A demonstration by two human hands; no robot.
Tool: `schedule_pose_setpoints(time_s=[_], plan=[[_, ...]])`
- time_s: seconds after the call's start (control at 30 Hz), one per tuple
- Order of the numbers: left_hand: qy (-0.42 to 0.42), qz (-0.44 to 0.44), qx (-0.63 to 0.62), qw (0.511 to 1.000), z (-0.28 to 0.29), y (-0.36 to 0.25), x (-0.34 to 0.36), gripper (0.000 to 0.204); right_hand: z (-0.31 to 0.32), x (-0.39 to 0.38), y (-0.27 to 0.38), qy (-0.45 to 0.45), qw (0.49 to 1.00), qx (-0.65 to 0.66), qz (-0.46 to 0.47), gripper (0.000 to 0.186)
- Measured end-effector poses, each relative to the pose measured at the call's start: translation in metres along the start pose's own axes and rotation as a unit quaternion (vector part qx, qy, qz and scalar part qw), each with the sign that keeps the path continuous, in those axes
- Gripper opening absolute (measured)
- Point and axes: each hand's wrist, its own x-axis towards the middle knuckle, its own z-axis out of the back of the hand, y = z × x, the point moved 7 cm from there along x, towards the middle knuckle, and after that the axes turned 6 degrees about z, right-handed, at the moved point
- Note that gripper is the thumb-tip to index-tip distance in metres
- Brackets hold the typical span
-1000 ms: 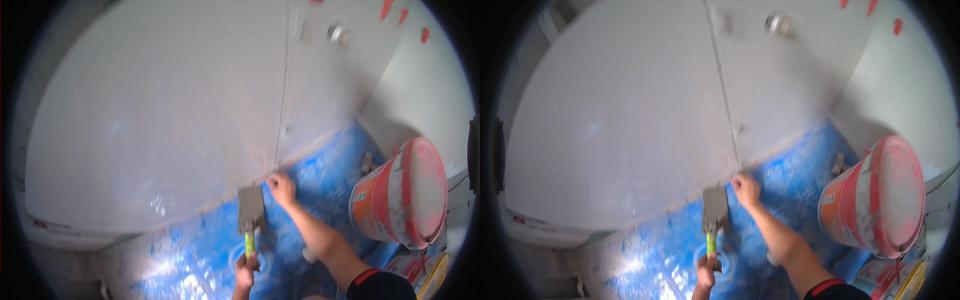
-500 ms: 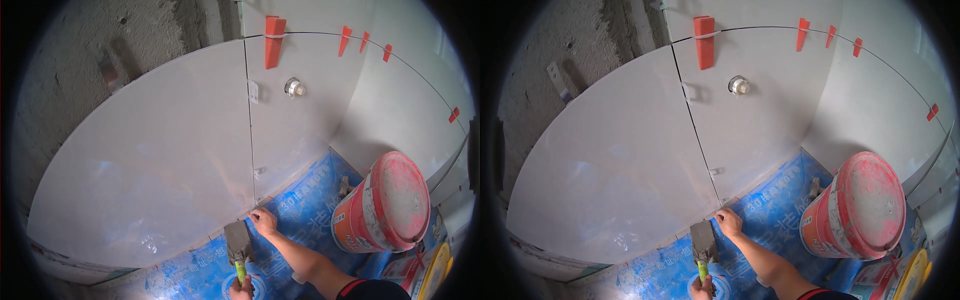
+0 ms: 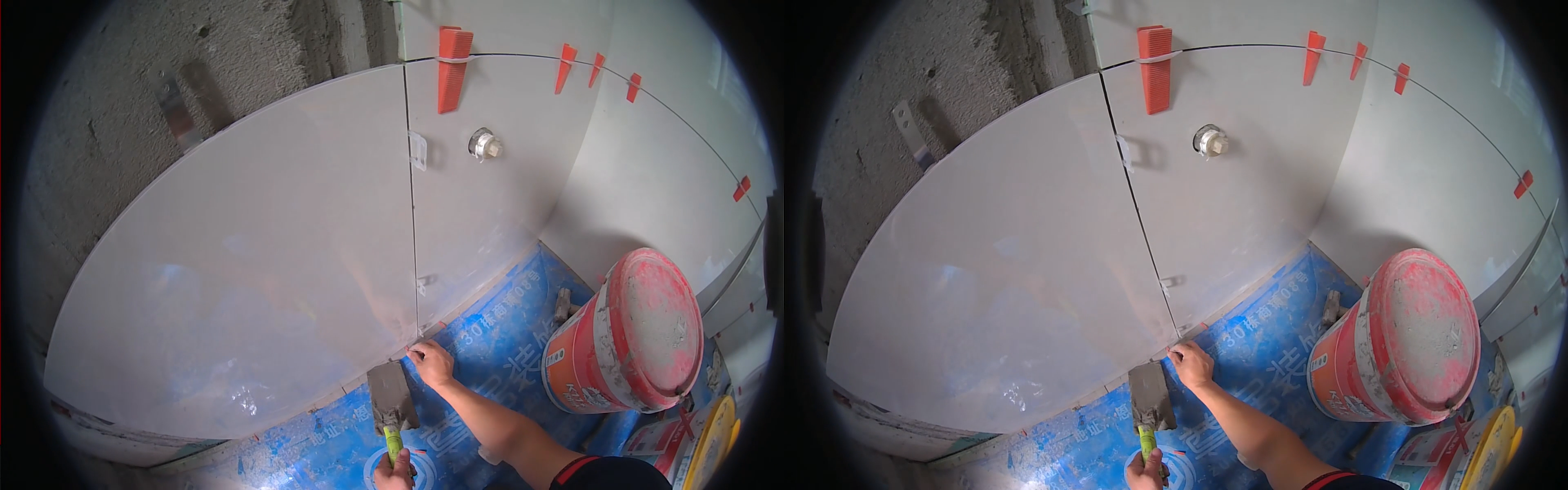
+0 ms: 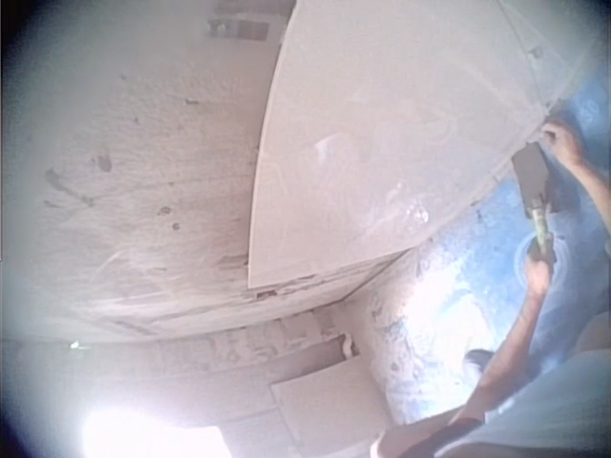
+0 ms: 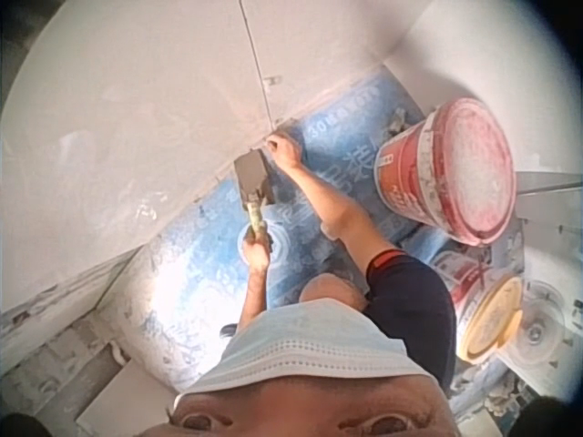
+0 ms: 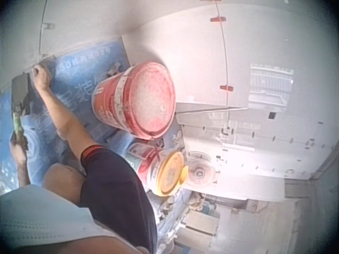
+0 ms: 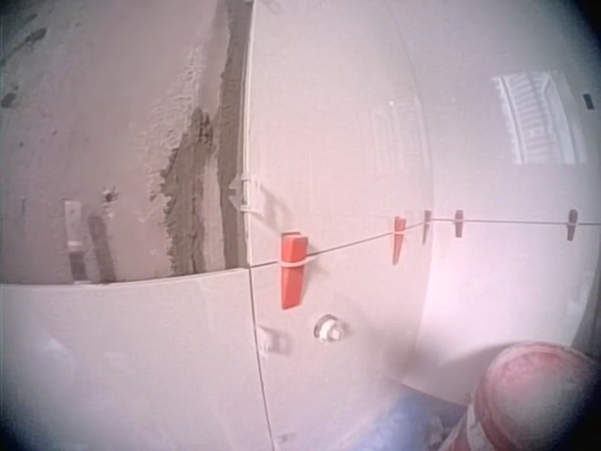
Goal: The person installs tiles onto a wall by using a rubber mallet to tap them into place, inserting plastic spacers and wedges into the grout lines, and applying mortar with a trowel.
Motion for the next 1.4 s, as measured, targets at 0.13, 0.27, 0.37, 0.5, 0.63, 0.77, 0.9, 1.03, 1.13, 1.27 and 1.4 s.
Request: schedule_pose_setpoints(time_s=[0.13, 0.27, 0.37, 0.5, 0.63, 0.77, 0.9, 1.03, 1.13, 1.27, 1.4], plan=[[0.003, 0.004, -0.009, 1.000, -0.001, -0.004, -0.002, 0.027, -0.001, 0.000, 0.001, 0.004, 1.000, -0.005, 0.002, 0.011], [-0.007, 0.022, 0.003, 1.000, -0.003, -0.014, -0.005, 0.029, 0.000, 0.001, -0.002, 0.012, 1.000, -0.006, -0.002, 0.012], [-0.015, 0.028, 0.017, 0.999, -0.002, -0.011, -0.004, 0.031, 0.000, 0.001, -0.002, 0.014, 1.000, -0.004, -0.005, 0.013], [-0.020, -0.009, 0.092, 0.996, 0.000, 0.022, 0.009, 0.032, 0.001, 0.002, 0.003, 0.009, 1.000, 0.008, -0.001, 0.013], [-0.026, -0.041, 0.108, 0.993, -0.003, 0.022, 0.007, 0.033, 0.001, 0.004, 0.003, 0.014, 1.000, 0.011, 0.003, 0.013], [-0.035, -0.002, 0.067, 0.997, -0.004, 0.001, 0.001, 0.033, 0.001, 0.002, 0.001, 0.026, 1.000, 0.002, -0.004, 0.013], [-0.038, 0.018, 0.077, 0.996, -0.002, -0.008, 0.000, 0.033, 0.000, 0.002, 0.000, 0.033, 0.999, -0.015, -0.010, 0.012], [-0.020, 0.013, 0.047, 0.999, -0.003, -0.004, 0.000, 0.032, 0.002, 0.002, 0.002, 0.019, 1.000, 0.001, -0.012, 0.013], [-0.027, -0.015, 0.109, 0.994, 0.002, 0.023, 0.010, 0.033, 0.001, 0.003, 0.004, 0.008, 1.000, 0.010, -0.004, 0.013], [-0.018, -0.026, 0.117, 0.993, -0.002, 0.025, 0.010, 0.034, 0.000, 0.002, 0.001, 0.021, 1.000, 0.008, -0.011, 0.013], [-0.013, -0.020, 0.074, 0.997, -0.004, 0.004, 0.001, 0.034, 0.001, 0.003, 0.002, 0.007, 1.000, -0.003, -0.007, 0.015]])
